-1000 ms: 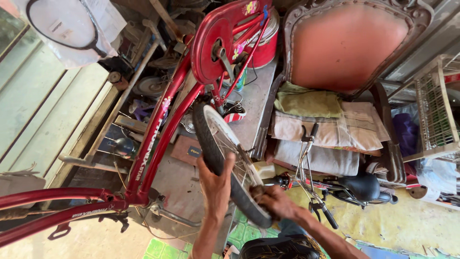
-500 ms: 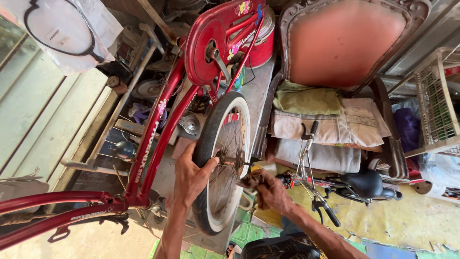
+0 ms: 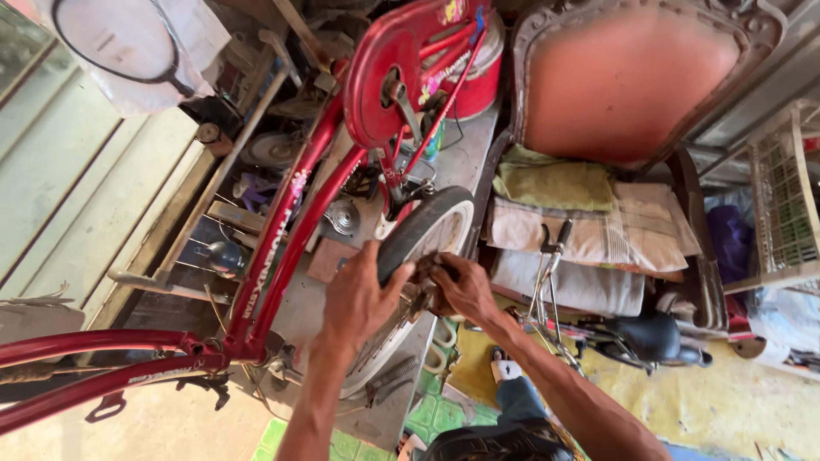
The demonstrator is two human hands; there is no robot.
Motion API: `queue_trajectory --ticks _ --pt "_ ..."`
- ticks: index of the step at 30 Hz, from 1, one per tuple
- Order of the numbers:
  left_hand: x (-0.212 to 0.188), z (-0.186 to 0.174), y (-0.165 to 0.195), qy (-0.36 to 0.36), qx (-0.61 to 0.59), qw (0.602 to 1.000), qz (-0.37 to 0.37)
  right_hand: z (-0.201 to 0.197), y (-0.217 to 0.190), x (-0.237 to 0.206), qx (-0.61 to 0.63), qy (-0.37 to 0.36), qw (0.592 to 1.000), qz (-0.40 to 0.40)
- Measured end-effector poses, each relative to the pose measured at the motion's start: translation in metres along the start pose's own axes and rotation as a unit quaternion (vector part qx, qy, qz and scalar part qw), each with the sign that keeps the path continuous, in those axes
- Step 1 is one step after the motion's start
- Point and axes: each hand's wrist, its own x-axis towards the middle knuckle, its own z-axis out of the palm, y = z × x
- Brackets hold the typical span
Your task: The person removes a wheel from a red tricycle frame, carries it to the floor, and works on the wheel hub, using wrenches and pliers to loosen and adjust the axle hardware while holding the wheel steady.
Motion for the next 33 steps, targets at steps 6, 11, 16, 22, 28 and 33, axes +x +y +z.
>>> queue_trajectory --ticks 6,11,16,22,28,33 --pt "0.013 -0.004 -0.001 0.029 0.011 1.0 0.008 0.031 -0.008 0.018 0.069 -0.052 0.994 0.061" --pt "0.012 -0.01 0.001 0.058 0.023 0.998 0.033 0.019 -0.012 0.039 0.182 -0.105 0.973 0.093" --pt "0.014 -0.005 0.001 0.068 0.009 0.997 0.045 0.035 -0.006 0.042 0.303 0.027 0.942 0.139" --pt "0.018 -0.012 -0.013 0.085 0.031 0.995 0.05 0.046 0.005 0.04 0.116 -0.04 0.992 0.021" --pt "0.013 -0.013 -0.013 0.1 0.01 0.993 0.068 0.023 -0.013 0.055 0.282 -0.045 0.955 0.075" --pt "0.017 -0.018 -0.012 0.066 0.026 0.997 0.032 0.01 -0.014 0.041 0.306 0.075 0.934 0.169"
